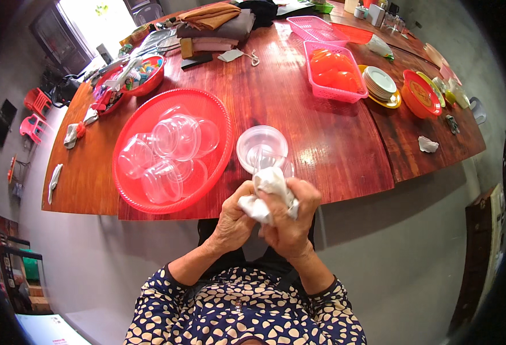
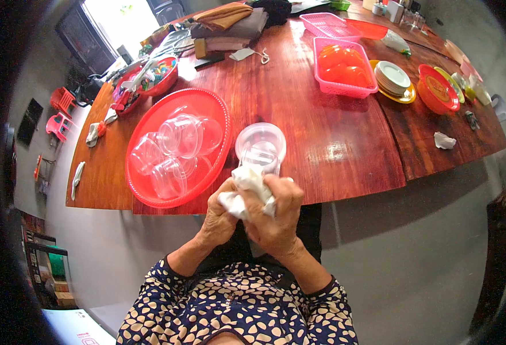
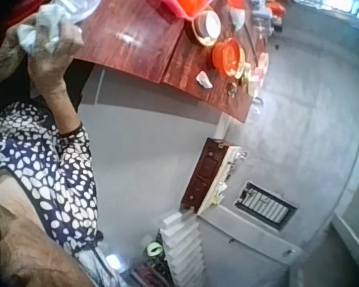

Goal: The person wipes clear plastic cups with a white cloth. They pick up each cup from a red tray on a wooden table, wipe the exterior and interior surfaces, and then place the cup back on the tray. The process is repeated for multiple cups in a repetitive sequence.

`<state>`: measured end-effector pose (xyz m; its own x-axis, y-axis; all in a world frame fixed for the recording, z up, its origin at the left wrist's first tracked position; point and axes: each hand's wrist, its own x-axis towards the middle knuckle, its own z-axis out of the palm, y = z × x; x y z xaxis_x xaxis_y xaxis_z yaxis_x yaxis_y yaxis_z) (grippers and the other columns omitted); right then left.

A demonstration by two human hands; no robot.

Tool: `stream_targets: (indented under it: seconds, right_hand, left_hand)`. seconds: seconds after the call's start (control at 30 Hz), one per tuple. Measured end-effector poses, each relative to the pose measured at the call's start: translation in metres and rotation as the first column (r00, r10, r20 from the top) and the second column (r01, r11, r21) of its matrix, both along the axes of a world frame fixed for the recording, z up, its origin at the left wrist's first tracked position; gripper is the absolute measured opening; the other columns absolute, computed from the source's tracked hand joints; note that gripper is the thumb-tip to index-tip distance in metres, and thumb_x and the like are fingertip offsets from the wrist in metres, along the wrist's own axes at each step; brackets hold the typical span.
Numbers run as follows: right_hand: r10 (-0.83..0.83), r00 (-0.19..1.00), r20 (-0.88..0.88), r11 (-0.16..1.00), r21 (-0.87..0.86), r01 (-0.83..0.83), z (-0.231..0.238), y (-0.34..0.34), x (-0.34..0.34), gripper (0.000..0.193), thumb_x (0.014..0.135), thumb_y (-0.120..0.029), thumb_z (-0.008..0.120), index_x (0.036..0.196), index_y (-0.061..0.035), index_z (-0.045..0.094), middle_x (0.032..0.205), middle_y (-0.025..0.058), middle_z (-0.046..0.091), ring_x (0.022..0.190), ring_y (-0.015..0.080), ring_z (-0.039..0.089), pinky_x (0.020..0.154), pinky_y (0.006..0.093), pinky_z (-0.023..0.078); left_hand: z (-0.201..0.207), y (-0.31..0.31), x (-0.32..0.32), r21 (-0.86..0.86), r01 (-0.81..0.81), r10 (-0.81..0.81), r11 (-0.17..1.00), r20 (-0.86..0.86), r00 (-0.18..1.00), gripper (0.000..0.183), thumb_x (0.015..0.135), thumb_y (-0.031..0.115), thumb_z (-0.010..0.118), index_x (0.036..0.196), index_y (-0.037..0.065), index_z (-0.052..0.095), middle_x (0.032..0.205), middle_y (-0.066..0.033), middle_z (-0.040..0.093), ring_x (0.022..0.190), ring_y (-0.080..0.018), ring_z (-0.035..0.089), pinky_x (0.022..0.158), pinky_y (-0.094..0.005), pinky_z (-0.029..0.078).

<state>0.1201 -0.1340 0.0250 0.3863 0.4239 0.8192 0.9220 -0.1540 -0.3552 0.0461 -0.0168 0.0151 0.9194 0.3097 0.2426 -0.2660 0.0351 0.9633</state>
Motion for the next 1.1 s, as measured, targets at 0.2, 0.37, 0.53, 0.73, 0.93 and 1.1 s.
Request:
stream_targets:
  seconds: [0.2, 0.37, 0.53, 0.73, 0.93, 1.1]
  right_hand:
    - [0.226, 0.887, -0.403, 0.968, 0.198, -0.157, 0.004, 0.023, 0.033, 0.025, 0.077, -0.011, 0.067, 0.099, -0.0022, 0.062, 0.099, 0.0210, 0.058, 0.083, 0.0364, 0.060, 0.070, 0.0412, 0.049]
    - [0.308, 0.551, -0.776, 0.946, 0.190, -0.261, 0.006, 0.028, 0.058, 0.011, 0.084, -0.004, 0.058, 0.092, 0.0021, 0.062, 0.073, 0.0061, 0.059, 0.066, 0.0122, 0.056, 0.057, 0.0282, 0.045]
    - [0.276, 0.916, -0.291, 0.960, 0.030, -0.279, -0.001, 0.021, 0.020, 0.028, 0.075, -0.008, 0.068, 0.101, -0.0011, 0.062, 0.098, 0.0188, 0.057, 0.089, 0.0329, 0.058, 0.076, 0.0407, 0.048]
    - [0.279, 0.960, 0.032, 0.958, -0.079, -0.276, -0.011, 0.011, -0.007, 0.033, 0.072, -0.008, 0.069, 0.104, -0.0072, 0.065, 0.112, 0.0157, 0.054, 0.105, 0.0327, 0.053, 0.087, 0.0419, 0.044]
    - [0.500, 0.624, -0.601, 0.844, 0.178, -0.506, -0.001, 0.011, 0.039, 0.030, 0.076, 0.001, 0.064, 0.106, -0.0017, 0.063, 0.104, 0.0145, 0.061, 0.095, 0.0252, 0.060, 0.080, 0.0352, 0.048]
    - [0.634, -0.129, -0.763, 0.631, 0.606, -0.484, -0.017, 0.007, 0.062, 0.029, 0.083, -0.006, 0.062, 0.112, -0.0019, 0.060, 0.098, 0.0086, 0.064, 0.090, 0.0122, 0.060, 0.080, 0.0257, 0.051]
  left_hand:
    - [-0.011, -0.003, -0.022, -0.051, 0.082, -0.088, 0.995, -0.119, 0.989, 0.021, 0.098, 0.009, 0.050, 0.117, 0.002, 0.055, 0.101, 0.0003, 0.058, 0.097, -0.0046, 0.050, 0.086, -0.0218, 0.043]
    - [-0.007, -0.005, -0.024, 0.052, 0.138, -0.136, 0.989, -0.039, 0.990, 0.019, 0.099, 0.003, 0.043, 0.115, 0.001, 0.054, 0.117, -0.0077, 0.061, 0.105, -0.0097, 0.054, 0.095, -0.0263, 0.042]
    - [-0.024, -0.003, -0.029, -0.144, -0.041, 0.033, 0.989, -0.056, 0.998, 0.024, 0.096, 0.003, 0.049, 0.120, 0.002, 0.052, 0.118, -0.0081, 0.060, 0.105, -0.0096, 0.053, 0.093, -0.0269, 0.043]
    - [-0.041, 0.005, -0.042, -0.123, 0.025, -0.024, 0.992, 0.012, 1.000, 0.029, 0.093, -0.001, 0.054, 0.121, 0.003, 0.052, 0.112, -0.0021, 0.057, 0.107, -0.0109, 0.052, 0.094, -0.0281, 0.042]
    - [-0.019, 0.002, -0.043, -0.076, 0.195, -0.200, 0.978, -0.056, 0.978, 0.019, 0.097, 0.004, 0.049, 0.115, 0.002, 0.055, 0.125, -0.0100, 0.057, 0.114, -0.0148, 0.051, 0.098, -0.0294, 0.041]
    - [-0.020, 0.000, -0.044, -0.055, 0.328, -0.329, 0.943, 0.006, 0.944, 0.019, 0.095, -0.002, 0.048, 0.113, 0.003, 0.052, 0.135, -0.0184, 0.050, 0.125, -0.0226, 0.047, 0.102, -0.0375, 0.039]
